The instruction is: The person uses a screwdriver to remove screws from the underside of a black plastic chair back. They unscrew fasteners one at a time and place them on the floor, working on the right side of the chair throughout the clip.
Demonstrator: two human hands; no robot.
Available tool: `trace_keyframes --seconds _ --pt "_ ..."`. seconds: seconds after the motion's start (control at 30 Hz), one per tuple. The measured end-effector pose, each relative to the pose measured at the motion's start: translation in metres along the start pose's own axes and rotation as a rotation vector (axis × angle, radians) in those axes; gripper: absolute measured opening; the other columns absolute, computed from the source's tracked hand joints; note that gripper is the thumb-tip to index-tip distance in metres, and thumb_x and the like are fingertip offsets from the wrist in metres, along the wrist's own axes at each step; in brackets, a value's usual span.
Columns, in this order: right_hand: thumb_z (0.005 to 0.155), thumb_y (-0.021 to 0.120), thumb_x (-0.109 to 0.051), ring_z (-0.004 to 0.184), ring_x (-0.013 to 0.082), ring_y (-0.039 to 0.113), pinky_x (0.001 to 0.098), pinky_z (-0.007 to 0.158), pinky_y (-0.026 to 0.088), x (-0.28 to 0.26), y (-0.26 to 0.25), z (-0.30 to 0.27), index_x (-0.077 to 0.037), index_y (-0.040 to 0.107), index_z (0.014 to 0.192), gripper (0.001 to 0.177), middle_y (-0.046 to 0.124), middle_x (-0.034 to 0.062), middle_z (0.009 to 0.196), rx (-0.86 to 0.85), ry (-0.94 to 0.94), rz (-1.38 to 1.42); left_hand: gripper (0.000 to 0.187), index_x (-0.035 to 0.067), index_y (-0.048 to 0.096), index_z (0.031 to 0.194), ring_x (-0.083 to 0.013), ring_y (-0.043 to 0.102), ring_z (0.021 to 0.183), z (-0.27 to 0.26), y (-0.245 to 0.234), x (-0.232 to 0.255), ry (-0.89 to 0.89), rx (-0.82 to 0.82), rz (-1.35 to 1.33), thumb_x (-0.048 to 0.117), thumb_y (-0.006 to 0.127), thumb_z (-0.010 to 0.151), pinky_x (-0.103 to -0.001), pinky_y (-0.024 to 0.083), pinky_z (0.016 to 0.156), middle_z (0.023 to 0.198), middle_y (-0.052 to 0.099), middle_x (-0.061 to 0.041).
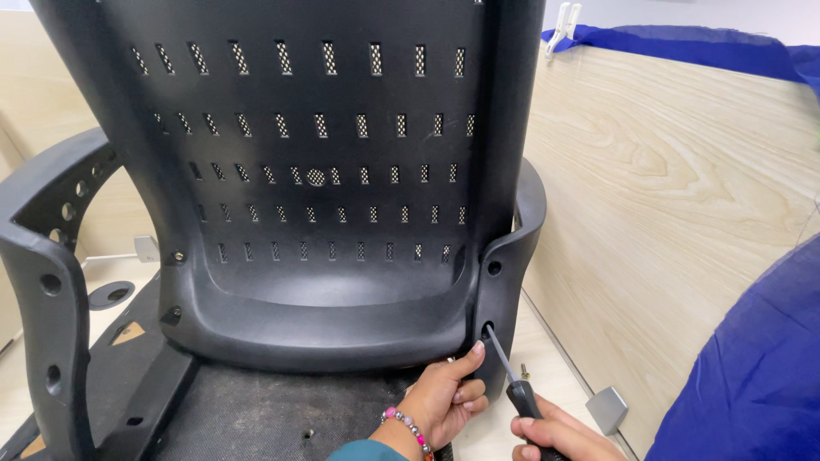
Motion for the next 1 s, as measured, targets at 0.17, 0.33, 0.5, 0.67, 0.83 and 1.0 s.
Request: trace_keyframes --seconds 0.17,0.33,0.5,0.67,0.83,1.0 --pt "0.083 0.074 0.002 0.072 0.0202 0.061 0.0314 0.060 0.047 -0.034 0.016 -0.039 -0.007 0.053 0.145 0.066 0.062 0.0110 0.086 0.199 0.015 -0.311 0.035 0.013 0.045 0.083 -0.0072 0.030 0.049 -0.001 0.001 0.000 -0.009 0.002 -0.007 0.028 0.073 0.098 -0.026 0.032 0.052 0.060 0.030 0.007" --pt "0.078 0.074 -0.011 0.080 0.0180 0.075 0.0263 0.081 0.057 -0.073 0.050 -0.053 -0.018 0.055 0.151 0.076 0.074 0.0107 0.085 0.210 -0.297 -1.322 0.036 0.014 0.044 0.081 -0.0071 0.028 0.048 0.001 0.000 -0.001 -0.013 -0.006 0.004 0.029 0.072 0.097 -0.026 0.032 0.051 0.057 0.027 0.007" --pt "0.075 0.071 -0.023 0.090 0.0221 0.081 0.0286 0.089 0.058 -0.070 0.056 -0.051 -0.026 0.045 0.163 0.092 0.080 0.0163 0.091 0.400 -0.312 -1.754 0.037 0.012 0.044 0.082 -0.0072 0.028 0.049 0.003 -0.002 -0.002 -0.022 -0.008 0.006 0.030 0.072 0.098 -0.026 0.031 0.051 0.057 0.028 0.007" --pt "0.092 0.064 -0.030 0.080 0.0184 0.068 0.0287 0.076 0.052 -0.056 0.033 -0.038 -0.017 0.054 0.152 0.062 0.075 0.0187 0.099 0.236 -0.222 -1.072 0.035 0.011 0.045 0.084 -0.0071 0.029 0.049 0.001 -0.001 -0.001 -0.017 -0.006 -0.004 0.029 0.073 0.098 -0.026 0.031 0.051 0.059 0.029 0.007" --pt "0.094 0.051 -0.019 0.080 0.0213 0.065 0.0325 0.072 0.053 -0.038 -0.016 -0.032 -0.013 0.036 0.157 0.066 0.069 0.0206 0.127 -0.173 0.106 -0.145 0.034 0.012 0.045 0.085 -0.0076 0.031 0.049 -0.002 0.000 0.000 -0.014 0.024 -0.011 0.026 0.074 0.097 -0.027 0.033 0.052 0.061 0.032 0.006" --pt "0.095 0.052 -0.034 0.094 0.0133 0.064 0.0263 0.086 0.052 0.005 0.004 -0.019 -0.007 0.033 0.156 0.070 0.062 0.0065 0.110 -0.657 0.254 0.310 0.032 0.012 0.047 0.086 -0.0070 0.031 0.048 -0.003 0.002 -0.001 0.020 0.000 -0.016 0.026 0.073 0.097 -0.026 0.033 0.052 0.062 0.034 0.006"
Point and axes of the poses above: each hand's wrist, its own z-axis towards the middle knuckle, its own y-axis out of the palm, x = y × z, the point moved 9 cm from there along z, towards the middle knuckle
